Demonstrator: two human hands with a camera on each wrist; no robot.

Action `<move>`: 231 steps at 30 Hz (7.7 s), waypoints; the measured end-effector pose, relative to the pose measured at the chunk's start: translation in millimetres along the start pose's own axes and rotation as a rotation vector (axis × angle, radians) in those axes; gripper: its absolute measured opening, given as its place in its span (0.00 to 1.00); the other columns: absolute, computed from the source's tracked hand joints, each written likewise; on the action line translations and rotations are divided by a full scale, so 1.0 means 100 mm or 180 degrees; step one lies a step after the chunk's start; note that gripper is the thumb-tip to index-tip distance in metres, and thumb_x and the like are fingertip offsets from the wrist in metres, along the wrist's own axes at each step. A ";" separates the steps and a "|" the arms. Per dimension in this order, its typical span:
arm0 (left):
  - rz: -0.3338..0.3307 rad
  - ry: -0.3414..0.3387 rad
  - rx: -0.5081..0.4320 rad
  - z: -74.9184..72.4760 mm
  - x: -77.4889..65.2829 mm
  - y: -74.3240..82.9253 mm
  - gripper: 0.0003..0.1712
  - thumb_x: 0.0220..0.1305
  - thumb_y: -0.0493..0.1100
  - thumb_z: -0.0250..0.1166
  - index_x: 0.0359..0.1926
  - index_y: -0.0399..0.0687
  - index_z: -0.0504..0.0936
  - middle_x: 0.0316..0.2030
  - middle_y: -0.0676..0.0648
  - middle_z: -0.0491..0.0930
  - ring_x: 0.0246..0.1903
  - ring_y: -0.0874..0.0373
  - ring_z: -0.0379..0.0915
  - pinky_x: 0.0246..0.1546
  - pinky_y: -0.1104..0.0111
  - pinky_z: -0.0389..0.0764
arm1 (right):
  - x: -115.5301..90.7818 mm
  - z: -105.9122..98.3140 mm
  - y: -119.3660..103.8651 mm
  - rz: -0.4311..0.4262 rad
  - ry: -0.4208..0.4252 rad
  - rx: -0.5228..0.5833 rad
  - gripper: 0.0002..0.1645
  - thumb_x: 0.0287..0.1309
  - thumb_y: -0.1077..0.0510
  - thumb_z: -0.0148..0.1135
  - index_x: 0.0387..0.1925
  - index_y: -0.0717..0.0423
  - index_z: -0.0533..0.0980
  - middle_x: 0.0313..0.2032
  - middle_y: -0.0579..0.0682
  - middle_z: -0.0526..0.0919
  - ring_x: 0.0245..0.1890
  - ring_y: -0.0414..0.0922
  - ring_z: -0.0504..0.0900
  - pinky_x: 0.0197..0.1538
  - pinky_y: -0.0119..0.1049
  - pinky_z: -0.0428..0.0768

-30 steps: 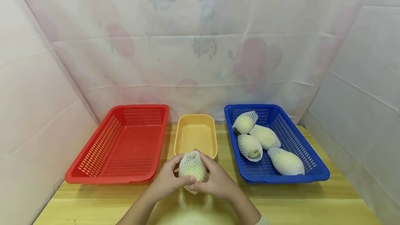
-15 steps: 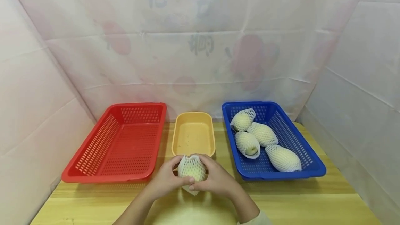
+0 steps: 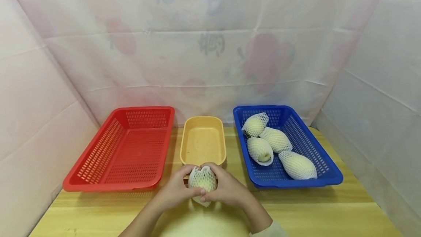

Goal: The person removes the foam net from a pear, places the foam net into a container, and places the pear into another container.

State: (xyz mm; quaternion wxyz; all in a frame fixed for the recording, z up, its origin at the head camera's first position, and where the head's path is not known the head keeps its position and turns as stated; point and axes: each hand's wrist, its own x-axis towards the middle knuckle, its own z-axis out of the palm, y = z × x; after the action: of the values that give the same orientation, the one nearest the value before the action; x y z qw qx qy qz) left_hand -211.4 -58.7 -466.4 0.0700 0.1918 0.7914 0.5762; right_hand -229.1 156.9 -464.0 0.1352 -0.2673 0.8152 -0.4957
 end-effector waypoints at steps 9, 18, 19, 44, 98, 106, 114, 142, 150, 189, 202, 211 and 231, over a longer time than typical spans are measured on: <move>0.0047 -0.0156 0.0041 0.00 0.00 -0.03 0.34 0.49 0.49 0.78 0.58 0.58 0.76 0.51 0.52 0.78 0.42 0.61 0.79 0.38 0.71 0.83 | -0.02 0.01 0.04 0.0017 -0.0055 -0.0005 0.58 0.41 0.50 0.80 0.72 0.33 0.58 0.65 0.43 0.69 0.59 0.47 0.74 0.52 0.36 0.80; 0.0069 -0.0385 0.0144 -0.07 0.00 -0.05 0.36 0.51 0.49 0.77 0.61 0.59 0.73 0.51 0.53 0.77 0.45 0.61 0.79 0.42 0.72 0.82 | -0.04 -0.01 0.02 -0.0017 -0.0136 0.0016 0.57 0.44 0.50 0.79 0.73 0.42 0.58 0.67 0.43 0.67 0.60 0.47 0.74 0.52 0.35 0.80; 0.0076 -0.0414 0.0140 -0.07 0.00 -0.05 0.36 0.51 0.50 0.78 0.61 0.60 0.73 0.51 0.54 0.77 0.46 0.60 0.79 0.42 0.71 0.82 | -0.04 -0.02 0.01 -0.0007 -0.0137 0.0012 0.56 0.45 0.49 0.79 0.73 0.41 0.59 0.67 0.42 0.67 0.60 0.47 0.74 0.52 0.35 0.80; 0.0064 -0.0399 0.0025 -0.11 0.01 0.00 0.25 0.53 0.44 0.76 0.52 0.52 0.80 0.48 0.52 0.79 0.47 0.57 0.77 0.43 0.69 0.83 | -0.04 -0.13 0.02 -0.0139 -0.0020 -0.0199 0.28 0.52 0.43 0.74 0.55 0.39 0.76 0.51 0.38 0.79 0.52 0.46 0.78 0.50 0.39 0.82; 0.0142 -0.0481 0.0348 -0.10 0.00 -0.01 0.35 0.47 0.45 0.79 0.58 0.60 0.77 0.48 0.57 0.81 0.45 0.63 0.79 0.43 0.72 0.81 | -0.06 -0.14 0.01 -0.0060 -0.0126 -0.0374 0.42 0.44 0.52 0.78 0.62 0.38 0.70 0.52 0.38 0.79 0.50 0.41 0.79 0.49 0.40 0.82; 0.0098 -0.0459 0.0392 -0.11 0.00 0.01 0.34 0.48 0.46 0.79 0.58 0.60 0.78 0.48 0.57 0.81 0.45 0.63 0.79 0.42 0.72 0.81 | -0.06 -0.14 0.01 -0.0064 -0.0103 -0.0392 0.42 0.44 0.50 0.78 0.62 0.37 0.70 0.53 0.36 0.79 0.51 0.41 0.78 0.49 0.44 0.82; 0.0113 -0.0436 0.0392 -0.11 0.00 0.02 0.34 0.48 0.46 0.79 0.59 0.62 0.78 0.48 0.58 0.80 0.42 0.64 0.79 0.41 0.71 0.82 | -0.06 -0.15 -0.01 -0.0097 -0.0047 -0.0395 0.39 0.45 0.50 0.78 0.61 0.37 0.72 0.51 0.36 0.80 0.49 0.40 0.79 0.49 0.44 0.82; 0.0213 -0.0339 0.0426 -0.11 0.00 0.05 0.33 0.52 0.47 0.76 0.60 0.62 0.77 0.55 0.57 0.79 0.46 0.63 0.78 0.42 0.71 0.82 | -0.07 -0.19 -0.05 -0.0313 0.0255 -0.0606 0.24 0.53 0.49 0.73 0.52 0.42 0.78 0.43 0.39 0.83 0.40 0.38 0.80 0.42 0.38 0.82; 0.0268 -0.0401 0.0433 -0.10 0.01 0.03 0.32 0.53 0.48 0.76 0.60 0.61 0.77 0.54 0.57 0.79 0.46 0.64 0.77 0.42 0.70 0.82 | -0.08 -0.20 -0.06 -0.0486 0.0538 -0.0705 0.14 0.58 0.51 0.70 0.47 0.43 0.82 0.39 0.39 0.85 0.34 0.34 0.79 0.35 0.33 0.81; 0.0179 -0.0378 0.0310 -0.06 0.02 0.03 0.29 0.57 0.50 0.73 0.60 0.61 0.77 0.52 0.56 0.80 0.50 0.62 0.78 0.48 0.69 0.81 | -0.06 -0.19 -0.10 -0.0345 0.0512 -0.0435 0.24 0.54 0.47 0.73 0.53 0.39 0.78 0.46 0.40 0.84 0.40 0.38 0.80 0.38 0.36 0.82; 0.0176 -0.0289 0.0370 -0.06 0.00 0.04 0.27 0.58 0.51 0.72 0.58 0.57 0.79 0.52 0.54 0.80 0.50 0.60 0.78 0.46 0.70 0.81 | -0.06 -0.19 -0.04 -0.0368 0.0354 -0.0383 0.17 0.57 0.51 0.71 0.48 0.45 0.81 0.41 0.43 0.85 0.38 0.37 0.81 0.40 0.37 0.83; 0.0201 -0.0237 0.0364 -0.06 0.01 0.04 0.26 0.60 0.50 0.71 0.59 0.58 0.79 0.54 0.54 0.79 0.52 0.57 0.77 0.46 0.71 0.81 | -0.06 -0.19 -0.07 -0.0412 0.0498 -0.0453 0.13 0.58 0.49 0.70 0.44 0.44 0.82 0.37 0.42 0.84 0.35 0.37 0.80 0.37 0.36 0.82; 0.0196 -0.0096 0.0359 -0.07 0.00 0.08 0.22 0.62 0.49 0.70 0.57 0.57 0.80 0.52 0.55 0.80 0.51 0.57 0.78 0.46 0.72 0.81 | -0.07 -0.20 -0.06 -0.0479 0.0494 -0.0560 0.14 0.57 0.49 0.71 0.45 0.44 0.82 0.38 0.40 0.84 0.35 0.37 0.79 0.38 0.36 0.81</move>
State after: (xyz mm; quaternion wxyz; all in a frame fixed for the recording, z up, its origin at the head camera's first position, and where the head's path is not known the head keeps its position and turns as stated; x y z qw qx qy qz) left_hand -212.1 -62.8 -456.6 0.0533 0.2284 0.8152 0.5296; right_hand -231.4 172.8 -449.6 0.0103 -0.2994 0.8411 -0.4503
